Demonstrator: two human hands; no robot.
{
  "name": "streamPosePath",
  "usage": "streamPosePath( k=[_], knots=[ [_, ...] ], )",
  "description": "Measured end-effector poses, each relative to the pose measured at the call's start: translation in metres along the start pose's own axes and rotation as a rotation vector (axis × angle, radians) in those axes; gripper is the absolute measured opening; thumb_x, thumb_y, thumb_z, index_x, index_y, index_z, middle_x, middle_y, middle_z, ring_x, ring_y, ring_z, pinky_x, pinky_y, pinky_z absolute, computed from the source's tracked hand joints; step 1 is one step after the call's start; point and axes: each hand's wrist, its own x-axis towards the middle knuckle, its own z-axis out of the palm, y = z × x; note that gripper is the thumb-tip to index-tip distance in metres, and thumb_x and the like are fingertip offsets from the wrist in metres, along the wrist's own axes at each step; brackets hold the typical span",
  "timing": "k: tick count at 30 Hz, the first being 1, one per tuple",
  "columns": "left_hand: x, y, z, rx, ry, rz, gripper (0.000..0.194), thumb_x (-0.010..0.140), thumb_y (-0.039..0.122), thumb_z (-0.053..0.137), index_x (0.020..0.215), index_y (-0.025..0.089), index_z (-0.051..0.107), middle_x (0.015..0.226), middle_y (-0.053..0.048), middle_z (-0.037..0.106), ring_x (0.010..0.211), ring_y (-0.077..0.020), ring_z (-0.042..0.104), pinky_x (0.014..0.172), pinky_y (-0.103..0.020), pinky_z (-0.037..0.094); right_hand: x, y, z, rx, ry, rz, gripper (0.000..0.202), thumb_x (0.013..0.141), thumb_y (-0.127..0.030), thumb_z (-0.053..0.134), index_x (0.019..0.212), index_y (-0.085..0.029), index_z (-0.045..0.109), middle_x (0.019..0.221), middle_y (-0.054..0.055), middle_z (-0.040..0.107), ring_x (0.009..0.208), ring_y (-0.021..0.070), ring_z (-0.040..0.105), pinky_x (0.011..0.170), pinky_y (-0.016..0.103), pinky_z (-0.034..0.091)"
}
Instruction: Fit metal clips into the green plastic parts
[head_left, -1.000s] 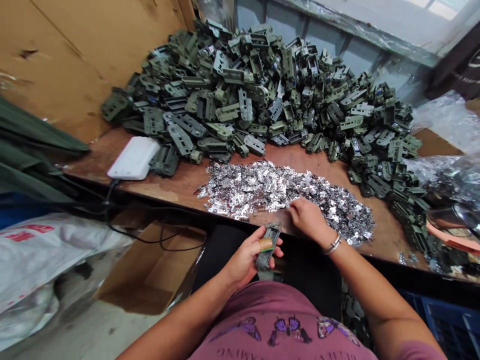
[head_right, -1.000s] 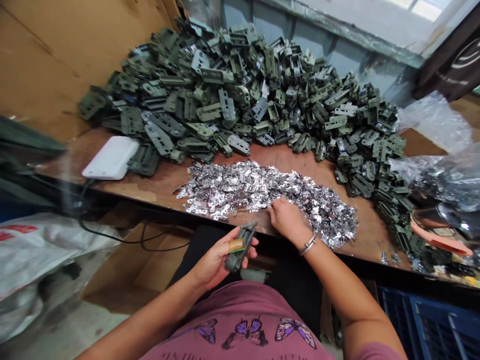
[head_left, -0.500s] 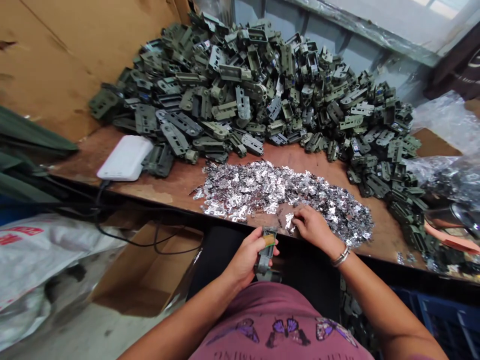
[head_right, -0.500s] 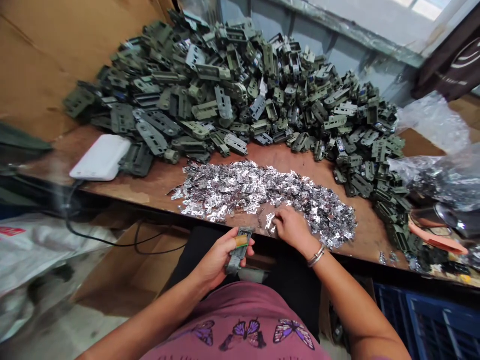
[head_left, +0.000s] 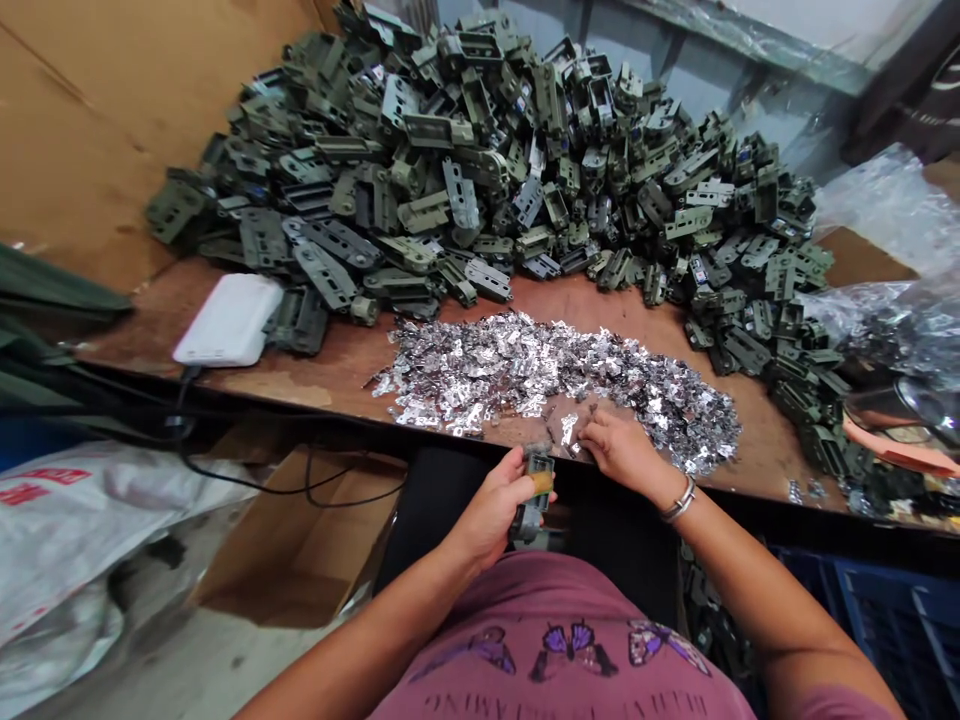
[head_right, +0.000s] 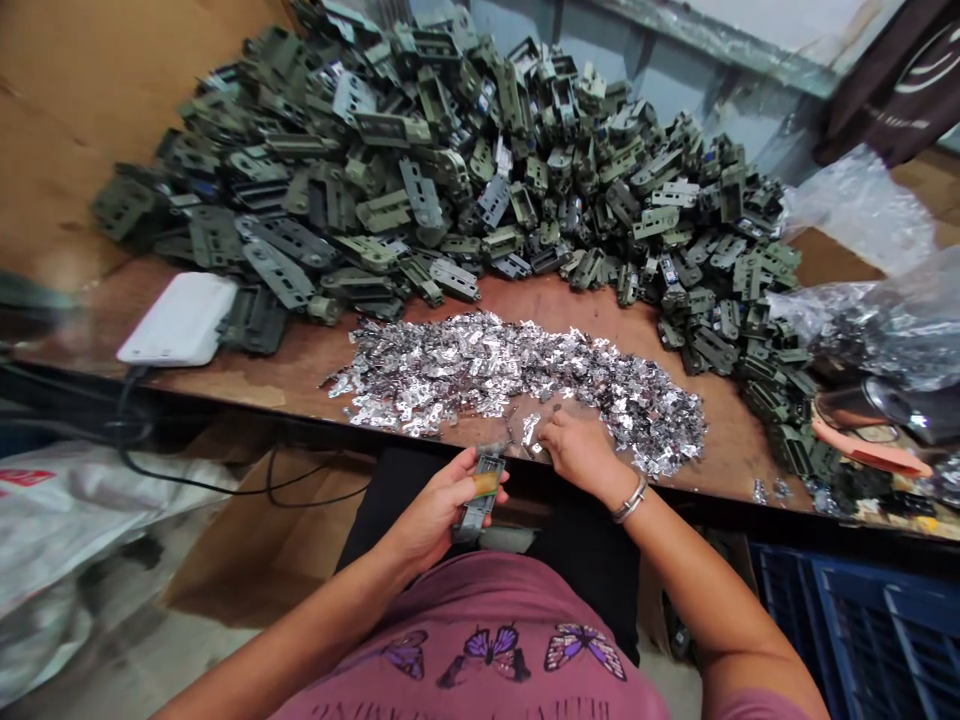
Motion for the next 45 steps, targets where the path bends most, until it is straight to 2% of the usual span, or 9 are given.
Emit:
streamPosePath(
  k=[5,8,10,15,21,30,36,41,45],
  knots=[
    [-0.003,0.002,0.006,0.052,-0.043,0.060,0.033,0.063,0.022,0.069,0.093,0.018,0.058,0.085,-0.001,0.062,0.071,-0.0120,0.057,0.061,-0.022,0.044,-0.009,-0.019,-0.001,0.346,0.243,0.095,0.013,0.082,-0.015,0.057,0.071,-0.019,0.053,0.065,-0.001,0.053,0.059,0.0123,0.049,0.057,0.025,0.040],
    [-0.002,-0.004,0.006,0.093,-0.070,0.092,0.034,0.064,0.020,0.066,0.097,0.018,0.057,0.087,-0.001,0.063,0.075,-0.0138,0.057,0.067,-0.025,0.044,-0.015,-0.045,0.006,0.701,0.351,0.184,0.005,0.081,-0.019,0.061,0.084,-0.020,0.057,0.068,-0.003,0.056,0.056,0.0106,0.050,0.052,0.022,0.040],
    [0.000,-0.008,0.006,0.125,-0.091,0.143,0.036,0.065,0.019,0.064,0.100,0.018,0.056,0.091,-0.002,0.063,0.080,-0.0148,0.057,0.072,-0.027,0.045,-0.017,-0.061,0.011,0.802,0.394,0.166,0.012,0.081,-0.019,0.063,0.093,-0.021,0.061,0.075,-0.001,0.060,0.061,0.0112,0.054,0.055,0.023,0.044],
    [-0.002,-0.014,0.003,0.249,-0.053,0.275,0.034,0.066,0.017,0.063,0.098,0.017,0.053,0.090,0.000,0.059,0.082,-0.0148,0.054,0.076,-0.027,0.044,-0.017,-0.081,0.020,0.807,0.500,0.046,0.009,0.082,-0.013,0.064,0.084,-0.021,0.068,0.080,0.002,0.065,0.073,0.0138,0.060,0.066,0.027,0.049],
    [-0.006,-0.015,0.002,0.437,0.016,0.355,0.029,0.066,0.021,0.061,0.093,0.016,0.051,0.084,0.001,0.056,0.076,-0.0141,0.050,0.071,-0.027,0.043,-0.021,-0.081,0.026,0.840,0.550,0.065,0.011,0.080,-0.011,0.067,0.082,-0.022,0.071,0.082,0.002,0.069,0.077,0.0148,0.064,0.071,0.028,0.053],
    [-0.009,-0.017,0.006,0.457,0.045,0.382,0.025,0.066,0.022,0.059,0.087,0.019,0.046,0.081,0.002,0.054,0.075,-0.0143,0.050,0.071,-0.028,0.043,-0.026,-0.086,0.032,0.790,0.615,0.110,0.011,0.081,-0.014,0.066,0.080,-0.023,0.073,0.083,0.004,0.072,0.078,0.0171,0.067,0.073,0.032,0.056],
    [-0.008,-0.022,0.002,0.522,0.044,0.401,0.025,0.069,0.021,0.060,0.090,0.019,0.047,0.081,0.002,0.053,0.073,-0.0145,0.049,0.068,-0.028,0.041,-0.028,-0.086,0.035,0.725,0.584,0.133,0.010,0.083,-0.018,0.065,0.082,-0.023,0.073,0.083,0.005,0.072,0.078,0.0180,0.068,0.073,0.032,0.057],
    [-0.011,-0.025,-0.001,0.791,0.131,0.461,0.023,0.067,0.010,0.054,0.080,0.022,0.040,0.073,0.005,0.043,0.066,-0.0132,0.041,0.062,-0.027,0.033,-0.034,-0.089,0.040,0.470,0.556,-0.039,0.021,0.090,-0.012,0.053,0.091,-0.022,0.072,0.086,0.008,0.073,0.078,0.0182,0.066,0.070,0.033,0.056],
    [-0.018,-0.022,-0.004,0.904,0.073,0.447,0.027,0.068,0.009,0.055,0.080,0.023,0.036,0.071,0.006,0.042,0.063,-0.0133,0.041,0.060,-0.027,0.031,-0.039,-0.089,0.036,0.414,0.477,-0.097,0.023,0.093,-0.015,0.050,0.095,-0.022,0.072,0.088,0.009,0.073,0.077,0.0183,0.065,0.068,0.033,0.056]
  ],
)
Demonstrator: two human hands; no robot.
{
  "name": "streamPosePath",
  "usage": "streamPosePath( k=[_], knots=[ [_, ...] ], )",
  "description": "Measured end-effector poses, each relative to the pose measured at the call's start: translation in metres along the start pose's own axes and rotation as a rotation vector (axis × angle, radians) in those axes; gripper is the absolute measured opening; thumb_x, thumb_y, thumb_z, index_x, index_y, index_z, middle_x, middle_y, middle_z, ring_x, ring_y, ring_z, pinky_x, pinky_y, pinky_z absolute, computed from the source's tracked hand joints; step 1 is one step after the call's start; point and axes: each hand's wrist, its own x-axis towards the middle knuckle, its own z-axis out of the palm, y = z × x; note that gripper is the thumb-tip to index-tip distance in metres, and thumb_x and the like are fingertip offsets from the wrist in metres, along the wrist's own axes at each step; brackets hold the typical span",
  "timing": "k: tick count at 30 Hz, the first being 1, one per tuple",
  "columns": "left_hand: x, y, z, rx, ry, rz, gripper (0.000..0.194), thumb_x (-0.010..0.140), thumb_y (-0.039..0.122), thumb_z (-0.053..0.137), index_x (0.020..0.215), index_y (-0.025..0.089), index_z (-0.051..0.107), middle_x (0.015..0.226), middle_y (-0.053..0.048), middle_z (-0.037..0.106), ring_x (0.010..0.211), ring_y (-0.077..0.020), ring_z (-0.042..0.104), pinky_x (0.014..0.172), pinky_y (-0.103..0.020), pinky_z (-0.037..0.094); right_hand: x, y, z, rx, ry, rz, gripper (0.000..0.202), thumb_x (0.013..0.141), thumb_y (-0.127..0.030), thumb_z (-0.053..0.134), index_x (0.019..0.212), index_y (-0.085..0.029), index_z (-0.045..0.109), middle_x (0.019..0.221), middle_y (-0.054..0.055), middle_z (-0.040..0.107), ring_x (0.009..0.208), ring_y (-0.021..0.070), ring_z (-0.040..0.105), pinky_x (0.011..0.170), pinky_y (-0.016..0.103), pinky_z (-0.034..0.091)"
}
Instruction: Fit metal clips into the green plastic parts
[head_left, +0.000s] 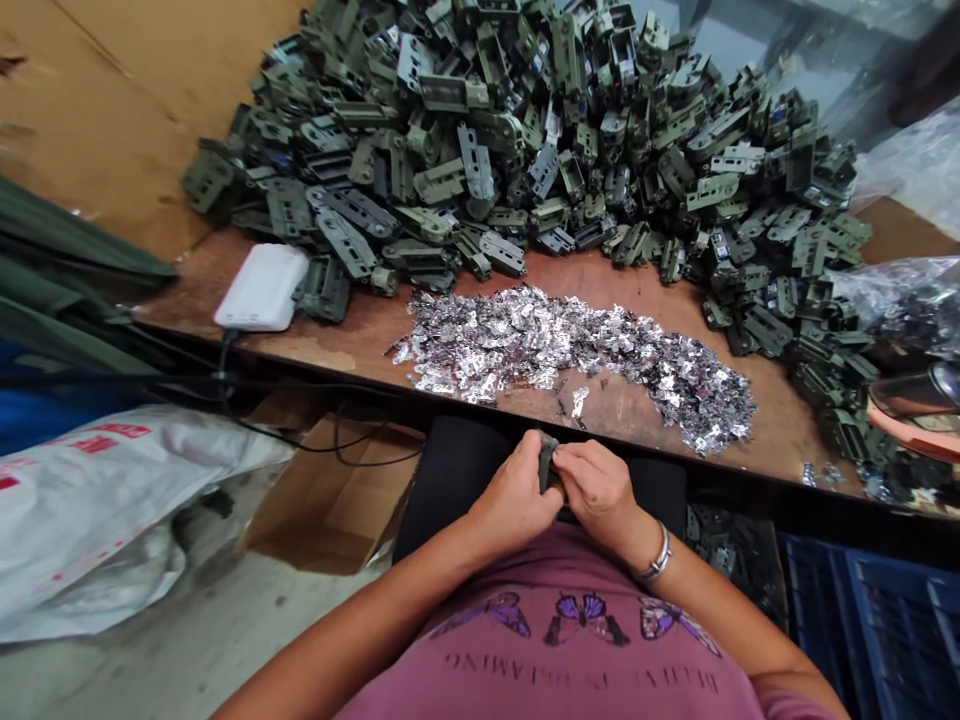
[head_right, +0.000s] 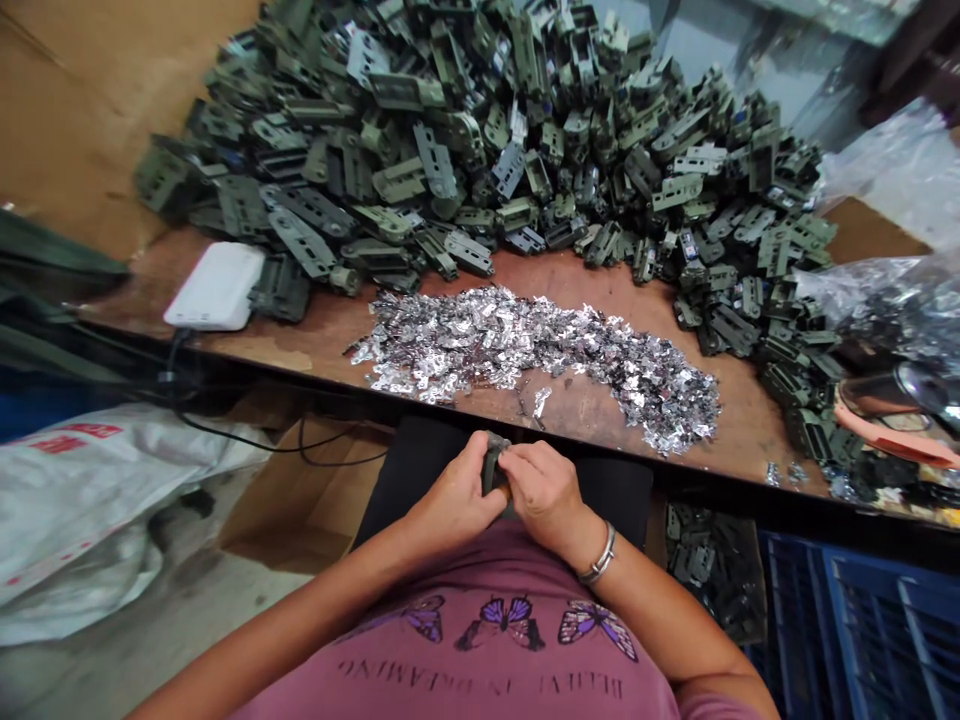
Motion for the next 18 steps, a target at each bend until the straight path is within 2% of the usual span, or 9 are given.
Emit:
streamPosePath(
  k=[2,4,7,9,14,17,18],
  knots=[
    [-0.001,0.002,-0.004,-0.003,-0.029,0.046,0.028,0.069,0.015,0.062,0.083,0.023,0.039,0.073,0.004,0.046,0.066,-0.0141,0.043,0.061,-0.028,0.033,0.001,-0.001,-0.006,0.105,-0.056,0.024,0.019,0.092,-0.018,0.054,0.097,-0.022,0.072,0.091,0.007,0.073,0.083,0.0182,0.067,0.074,0.033,0.057],
    [-0.001,0.004,-0.010,-0.004,-0.022,0.132,0.030,0.068,0.022,0.070,0.087,0.021,0.046,0.080,0.001,0.051,0.072,-0.0159,0.047,0.065,-0.028,0.036,0.000,0.000,-0.013,0.232,-0.073,0.112,0.020,0.091,-0.020,0.058,0.106,-0.023,0.070,0.101,0.007,0.072,0.089,0.0182,0.068,0.077,0.032,0.058],
    [-0.001,0.004,-0.018,0.036,0.049,0.239,0.015,0.077,0.027,0.066,0.079,0.021,0.052,0.079,-0.001,0.051,0.072,-0.0166,0.047,0.066,-0.029,0.036,-0.005,0.003,-0.018,0.342,0.024,0.318,0.027,0.090,-0.023,0.059,0.116,-0.022,0.066,0.109,0.010,0.071,0.085,0.0176,0.069,0.070,0.030,0.059],
    [-0.001,0.004,-0.022,0.061,0.127,0.267,0.018,0.083,0.023,0.057,0.068,0.021,0.048,0.071,0.000,0.047,0.067,-0.0160,0.043,0.064,-0.030,0.033,-0.012,0.006,-0.017,0.379,0.070,0.420,0.023,0.090,-0.027,0.060,0.110,-0.021,0.067,0.103,0.010,0.073,0.078,0.0168,0.069,0.065,0.028,0.058],
    [-0.002,0.004,-0.031,0.006,0.290,0.256,0.021,0.083,0.025,0.057,0.064,0.022,0.048,0.067,0.000,0.043,0.066,-0.0173,0.041,0.068,-0.031,0.035,-0.025,0.008,-0.014,0.428,0.017,0.523,0.021,0.090,-0.038,0.061,0.093,-0.020,0.071,0.081,0.006,0.073,0.062,0.0152,0.067,0.054,0.025,0.056],
    [-0.004,0.005,-0.034,-0.117,0.278,0.217,0.017,0.080,0.034,0.061,0.071,0.021,0.055,0.076,-0.003,0.050,0.075,-0.0197,0.046,0.074,-0.032,0.039,-0.029,0.009,-0.014,0.430,-0.020,0.517,0.023,0.090,-0.040,0.060,0.092,-0.020,0.071,0.081,0.006,0.073,0.062,0.0152,0.068,0.056,0.026,0.057],
    [-0.005,0.004,-0.035,-0.209,0.257,0.161,0.019,0.078,0.037,0.063,0.072,0.021,0.056,0.078,-0.004,0.052,0.077,-0.0206,0.047,0.076,-0.033,0.039,-0.029,0.010,-0.015,0.431,-0.029,0.517,0.023,0.090,-0.040,0.060,0.093,-0.020,0.071,0.082,0.006,0.073,0.063,0.0152,0.068,0.057,0.026,0.057]
  ],
)
